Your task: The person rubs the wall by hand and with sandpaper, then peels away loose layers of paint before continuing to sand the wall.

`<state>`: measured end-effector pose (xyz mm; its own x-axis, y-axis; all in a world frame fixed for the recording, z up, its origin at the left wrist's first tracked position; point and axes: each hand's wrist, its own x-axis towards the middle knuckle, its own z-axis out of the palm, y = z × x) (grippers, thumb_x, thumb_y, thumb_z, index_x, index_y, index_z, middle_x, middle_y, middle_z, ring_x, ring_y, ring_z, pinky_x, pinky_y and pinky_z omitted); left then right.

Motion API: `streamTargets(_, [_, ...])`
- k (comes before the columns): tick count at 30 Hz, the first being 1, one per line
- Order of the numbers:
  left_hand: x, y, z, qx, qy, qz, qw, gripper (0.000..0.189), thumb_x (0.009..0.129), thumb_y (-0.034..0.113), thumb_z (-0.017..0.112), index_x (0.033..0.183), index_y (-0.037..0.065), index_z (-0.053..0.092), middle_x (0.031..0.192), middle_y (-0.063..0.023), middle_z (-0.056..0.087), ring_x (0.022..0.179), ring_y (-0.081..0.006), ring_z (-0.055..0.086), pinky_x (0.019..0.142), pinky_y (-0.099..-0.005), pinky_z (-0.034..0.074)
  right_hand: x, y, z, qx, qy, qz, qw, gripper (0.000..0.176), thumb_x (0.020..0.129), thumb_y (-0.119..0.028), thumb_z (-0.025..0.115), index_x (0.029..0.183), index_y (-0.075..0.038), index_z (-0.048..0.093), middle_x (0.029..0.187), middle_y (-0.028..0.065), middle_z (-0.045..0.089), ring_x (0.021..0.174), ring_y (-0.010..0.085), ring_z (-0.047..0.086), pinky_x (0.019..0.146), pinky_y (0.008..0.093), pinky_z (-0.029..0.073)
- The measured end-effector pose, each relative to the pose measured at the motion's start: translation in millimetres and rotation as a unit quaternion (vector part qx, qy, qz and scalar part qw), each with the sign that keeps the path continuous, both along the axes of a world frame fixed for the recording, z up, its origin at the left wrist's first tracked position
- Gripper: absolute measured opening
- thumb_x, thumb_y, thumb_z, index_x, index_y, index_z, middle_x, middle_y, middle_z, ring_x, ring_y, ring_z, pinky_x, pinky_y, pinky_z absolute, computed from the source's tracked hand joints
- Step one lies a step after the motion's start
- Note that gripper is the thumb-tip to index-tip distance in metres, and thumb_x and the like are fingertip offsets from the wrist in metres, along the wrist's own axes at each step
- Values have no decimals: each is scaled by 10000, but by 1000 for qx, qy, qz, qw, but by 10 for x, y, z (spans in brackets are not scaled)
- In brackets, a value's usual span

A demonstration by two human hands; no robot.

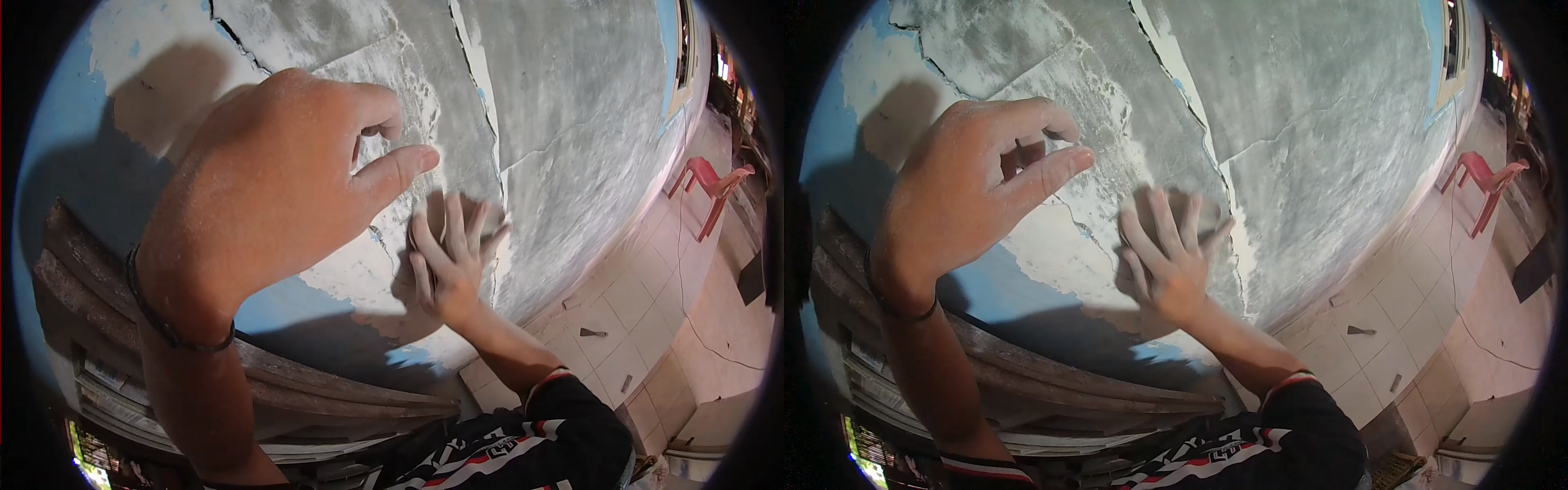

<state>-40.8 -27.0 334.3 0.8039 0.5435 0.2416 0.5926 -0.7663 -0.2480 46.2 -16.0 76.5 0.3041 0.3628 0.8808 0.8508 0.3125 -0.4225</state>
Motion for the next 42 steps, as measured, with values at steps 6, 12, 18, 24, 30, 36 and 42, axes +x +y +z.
streamTargets(6, [-3,0,-6,10,2,2,1000,216,833,240,642,880,29,633,591,-97,575,506,-142,534,488,-284,399,-9,-59,119,-30,4,2,1000,418,863,-282,547,1273,-203,538,1429,122,360,1368,412,161,988,658,-132])
streamTargets(12, [-22,-11,5,-6,-10,3,1000,226,825,259,644,860,36,639,584,-98,569,505,-165,537,497,-287,399,-47,-105,-177,-48,2,-1,999,404,858,-283,551,1257,-220,554,1423,106,375,1361,410,188,986,662,-131])
streamTargets(18, [-47,-7,4,68,-7,-35,997,245,827,293,633,868,53,648,575,-92,565,498,-185,524,508,-316,403,35,-33,246,-5,1,-15,1000,445,841,-280,584,1279,-224,533,1425,109,368,1345,411,230,994,656,-121])
streamTargets(24, [-58,20,-35,76,-28,-60,995,255,827,301,631,878,52,650,598,-95,580,498,-187,528,508,-318,405,-41,-170,-412,-59,-20,-12,998,434,835,-269,581,1261,-193,548,1403,136,392,1314,403,302,1007,642,-115])
streamTargets(30, [-15,-6,17,10,-11,-10,1000,223,819,259,645,851,39,644,582,-90,567,483,-166,520,490,-286,392,94,-20,233,1,-26,-25,999,470,841,-273,570,1278,-109,517,1382,143,415,1281,392,362,1015,637,-102])
streamTargets(36, [-4,-14,13,3,-10,5,1000,206,826,236,643,846,31,641,578,-86,558,490,-151,508,493,-282,392,-85,-90,-488,-45,-15,5,999,441,907,-327,449,1272,-89,520,1366,91,449,1287,360,371,1005,620,-161])
streamTargets(42, [-8,3,1,13,-4,1,1000,199,839,224,631,885,30,636,583,-86,564,501,-139,511,494,-283,395,43,-12,194,-3,-25,-24,999,430,922,-333,422,1276,-110,524,1375,67,445,1306,341,349,994,612,-193])
